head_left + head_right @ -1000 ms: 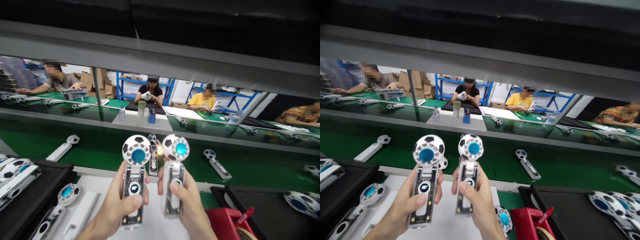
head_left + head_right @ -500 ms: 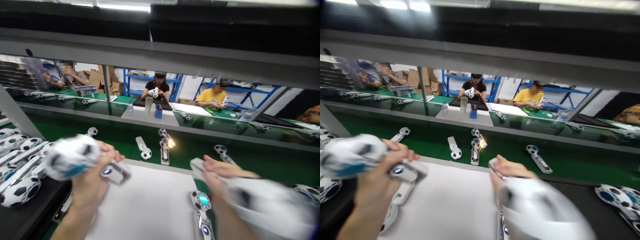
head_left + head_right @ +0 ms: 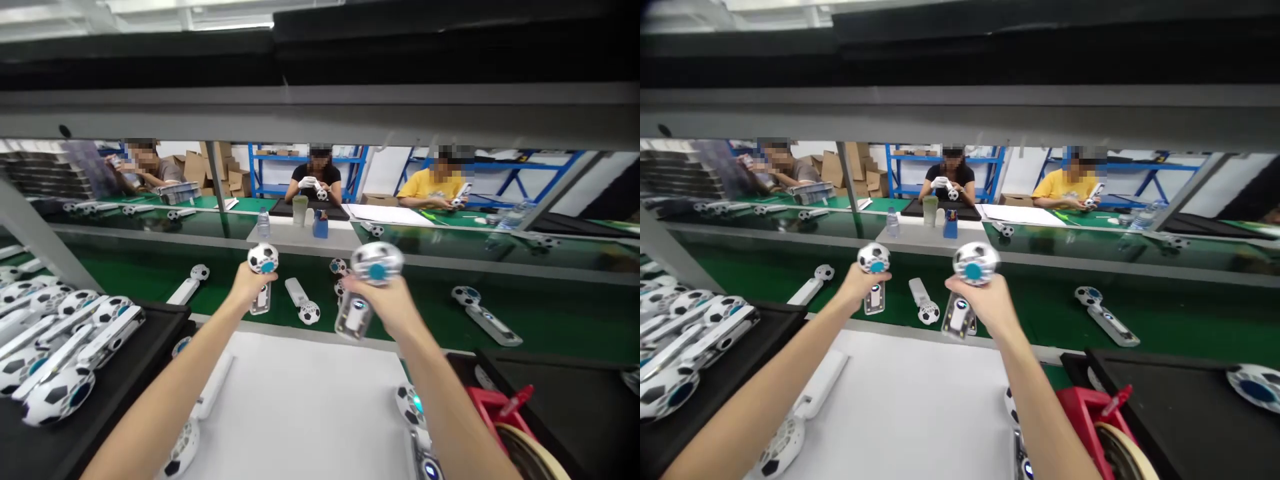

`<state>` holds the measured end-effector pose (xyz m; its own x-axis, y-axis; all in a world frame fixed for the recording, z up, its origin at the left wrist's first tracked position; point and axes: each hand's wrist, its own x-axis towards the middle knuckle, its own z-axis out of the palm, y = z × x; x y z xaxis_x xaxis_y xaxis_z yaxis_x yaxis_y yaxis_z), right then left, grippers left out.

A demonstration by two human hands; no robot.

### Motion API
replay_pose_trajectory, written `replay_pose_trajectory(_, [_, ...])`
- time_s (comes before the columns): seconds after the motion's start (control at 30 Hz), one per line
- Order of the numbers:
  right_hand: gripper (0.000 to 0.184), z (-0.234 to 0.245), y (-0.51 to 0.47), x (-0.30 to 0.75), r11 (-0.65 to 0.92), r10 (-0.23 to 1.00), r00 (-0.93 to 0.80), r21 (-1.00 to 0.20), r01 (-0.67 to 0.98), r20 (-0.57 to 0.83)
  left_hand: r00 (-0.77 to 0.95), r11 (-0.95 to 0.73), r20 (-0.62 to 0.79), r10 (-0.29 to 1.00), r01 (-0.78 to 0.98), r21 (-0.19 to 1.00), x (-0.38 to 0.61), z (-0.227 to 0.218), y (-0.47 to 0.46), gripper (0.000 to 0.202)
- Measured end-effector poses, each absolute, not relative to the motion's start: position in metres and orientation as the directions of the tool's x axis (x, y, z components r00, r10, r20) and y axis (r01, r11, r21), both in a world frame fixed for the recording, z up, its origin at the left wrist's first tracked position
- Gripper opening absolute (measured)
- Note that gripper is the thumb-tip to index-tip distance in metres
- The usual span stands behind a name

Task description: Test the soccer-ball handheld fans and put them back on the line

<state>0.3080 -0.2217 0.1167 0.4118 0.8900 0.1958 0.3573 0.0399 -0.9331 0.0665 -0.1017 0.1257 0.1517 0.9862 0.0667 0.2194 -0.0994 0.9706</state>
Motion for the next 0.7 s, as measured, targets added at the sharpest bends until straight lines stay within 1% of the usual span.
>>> replay_pose_trajectory(0.03, [0.021,0.110,-0.205,0.308,-0.057,0.897,0.424,-0.919,0.390,0.124,0.154,-0.062,0.017,0.988,0.290,0.955,0.074,0.112,-0.088,0.018])
replay_pose_trajectory(0.1, [0.020,0.094,-0.172,0.307,-0.219,0.887,0.461,-0.868,0.446,0.013,0.145,-0.027,-0.036,0.989,0.410,0.912,0.084,0.088,-0.068,0.024])
replay_pose_trajectory(0.2, [0.023,0.071,-0.137,0.310,-0.335,0.889,0.450,-0.790,0.513,-0.084,0.125,-0.022,-0.057,0.990,0.548,0.836,0.088,0.060,-0.049,0.031])
replay_pose_trajectory(0.27, [0.026,0.063,-0.123,0.320,-0.369,0.890,0.443,-0.746,0.554,-0.111,0.115,-0.031,-0.053,0.992,0.626,0.779,0.088,0.047,-0.038,0.033])
replay_pose_trajectory(0.33, [0.029,0.061,-0.114,0.337,-0.387,0.884,0.455,-0.708,0.591,-0.103,0.114,-0.052,-0.040,0.993,0.700,0.712,0.087,0.034,-0.027,0.035])
replay_pose_trajectory(0.43, [0.034,0.062,-0.104,0.371,-0.452,0.842,0.533,-0.647,0.614,-0.081,0.151,-0.142,0.032,0.988,0.803,0.579,0.091,0.019,-0.019,0.043])
replay_pose_trajectory(0.5, [0.036,0.059,-0.099,0.394,-0.540,0.787,0.608,-0.601,0.589,-0.111,0.261,-0.285,0.118,0.958,0.835,0.470,0.102,0.012,-0.020,0.052])
replay_pose_trajectory(0.57, [0.036,0.052,-0.096,0.412,-0.616,0.735,0.658,-0.565,0.548,-0.164,0.472,-0.497,0.161,0.867,0.792,0.354,0.119,0.008,-0.024,0.057])
replay_pose_trajectory(0.63, [0.034,0.045,-0.095,0.423,-0.654,0.708,0.675,-0.550,0.519,-0.206,0.706,-0.708,0.116,0.699,0.659,0.256,0.141,0.008,-0.026,0.054])
replay_pose_trajectory(0.7, [0.031,0.040,-0.096,0.429,-0.654,0.706,0.678,-0.554,0.515,-0.203,0.853,-0.839,0.025,0.521,0.506,0.202,0.163,0.010,-0.024,0.045])
